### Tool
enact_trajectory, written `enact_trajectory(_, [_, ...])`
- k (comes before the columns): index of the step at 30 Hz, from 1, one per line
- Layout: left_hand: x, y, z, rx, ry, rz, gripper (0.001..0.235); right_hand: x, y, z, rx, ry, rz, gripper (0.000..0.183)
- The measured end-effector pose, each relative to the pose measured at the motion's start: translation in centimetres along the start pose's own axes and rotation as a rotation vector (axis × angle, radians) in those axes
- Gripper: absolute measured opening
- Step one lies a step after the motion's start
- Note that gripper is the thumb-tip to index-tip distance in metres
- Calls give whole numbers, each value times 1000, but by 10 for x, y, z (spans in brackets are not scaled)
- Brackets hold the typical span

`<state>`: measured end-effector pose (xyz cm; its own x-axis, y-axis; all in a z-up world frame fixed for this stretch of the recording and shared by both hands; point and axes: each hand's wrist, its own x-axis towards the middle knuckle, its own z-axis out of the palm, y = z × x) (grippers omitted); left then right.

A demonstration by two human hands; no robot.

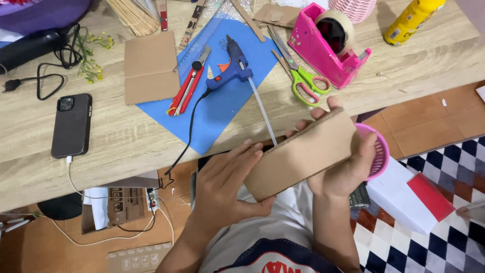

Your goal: The person uses a hot glue gun to apply adhesive to a small white rectangular object and attaches it to a piece of cardboard. They then apply glue to the edges of the cardboard and secure it with clear tape using a pink tape dispenser.

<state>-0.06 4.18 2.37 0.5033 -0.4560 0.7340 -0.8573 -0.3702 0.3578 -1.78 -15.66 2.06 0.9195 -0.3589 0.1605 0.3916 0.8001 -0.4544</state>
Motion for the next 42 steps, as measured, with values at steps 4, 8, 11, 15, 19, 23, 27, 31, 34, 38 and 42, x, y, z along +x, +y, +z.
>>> enact_trajectory(4, [3, -2, -4, 70, -77, 15, 55, 0, 1, -6, -255, -18, -118, 63])
enact_trajectory(8, [3, 2, 2, 174, -184, -49, 62, -6, 12, -5, -218, 2, -252, 42])
enact_trajectory(11, [12, 8, 7, 160, -183, -28, 59, -14, 25, -11, -234, -90, -310, 43])
enact_trajectory(15, [22, 13, 11, 120, -229, -39, 64, -21, 39, -4, -318, -63, -428, 45])
enact_trajectory(19, [27, 9, 14, 104, -272, -15, 68, -17, 40, -13, -386, -59, -465, 51])
enact_trajectory(23, [26, -7, 11, 72, -321, -29, 72, -12, 25, -26, -572, -220, -364, 64])
enact_trajectory(27, [21, -26, -13, 108, -389, 19, 73, -5, -36, -30, -1066, -724, 35, 110])
enact_trajectory(31, [32, -22, -19, 142, -469, 105, 68, -6, -47, -20, -1467, -769, -99, 84])
enact_trajectory(34, [41, -16, -14, 242, -494, 197, 70, -8, -42, -29, -1417, -760, -256, 79])
enact_trajectory(38, [53, -15, -4, 162, -394, 239, 63, -7, -32, -39, -1415, -680, -396, 81])
enact_trajectory(42, [58, -16, 0, 194, -419, 267, 65, -5, -31, -49, -1596, -658, -580, 83])
